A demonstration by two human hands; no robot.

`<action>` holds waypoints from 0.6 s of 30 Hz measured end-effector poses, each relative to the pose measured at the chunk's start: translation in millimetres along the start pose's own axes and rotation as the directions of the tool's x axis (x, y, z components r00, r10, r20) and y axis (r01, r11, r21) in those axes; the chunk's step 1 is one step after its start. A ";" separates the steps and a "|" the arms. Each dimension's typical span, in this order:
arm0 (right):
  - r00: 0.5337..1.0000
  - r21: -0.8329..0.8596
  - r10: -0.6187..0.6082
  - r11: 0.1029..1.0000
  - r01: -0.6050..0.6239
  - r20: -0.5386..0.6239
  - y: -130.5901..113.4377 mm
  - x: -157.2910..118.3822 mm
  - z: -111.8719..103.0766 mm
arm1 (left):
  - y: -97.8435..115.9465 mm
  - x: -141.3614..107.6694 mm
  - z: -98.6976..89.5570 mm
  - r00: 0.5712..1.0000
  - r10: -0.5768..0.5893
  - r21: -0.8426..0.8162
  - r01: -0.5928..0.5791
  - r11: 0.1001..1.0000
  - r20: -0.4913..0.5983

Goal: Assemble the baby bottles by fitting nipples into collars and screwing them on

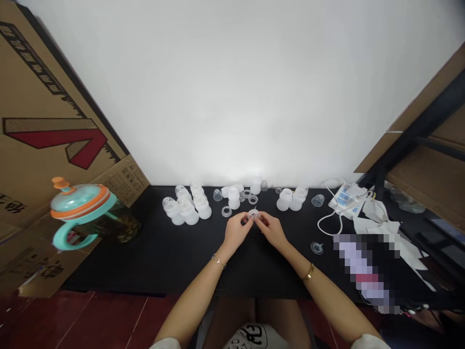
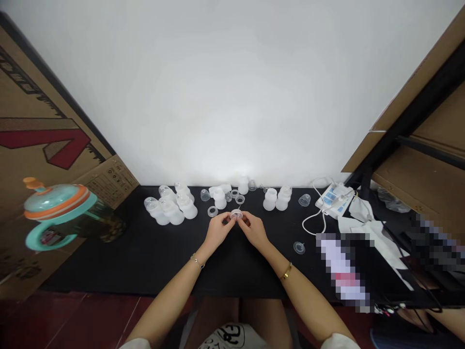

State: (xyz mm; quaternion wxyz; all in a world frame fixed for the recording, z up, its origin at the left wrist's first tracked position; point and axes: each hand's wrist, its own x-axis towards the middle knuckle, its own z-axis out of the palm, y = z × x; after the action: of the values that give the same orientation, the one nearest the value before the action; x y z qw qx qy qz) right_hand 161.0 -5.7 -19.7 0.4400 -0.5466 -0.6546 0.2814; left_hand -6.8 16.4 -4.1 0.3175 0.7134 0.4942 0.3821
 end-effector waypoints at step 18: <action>1.000 -0.026 -0.017 1.000 0.017 -0.008 -4.2 -0.3 -2.6 | 3.5 -0.1 0.3 1.000 0.011 -0.010 -0.012 1.000 -0.019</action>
State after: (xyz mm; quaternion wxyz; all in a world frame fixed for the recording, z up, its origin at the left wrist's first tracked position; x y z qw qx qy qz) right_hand 161.3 -7.2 -15.1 0.4379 -0.5478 -0.6611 0.2668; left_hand -4.9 15.2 -1.4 0.3143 0.7110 0.4912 0.3930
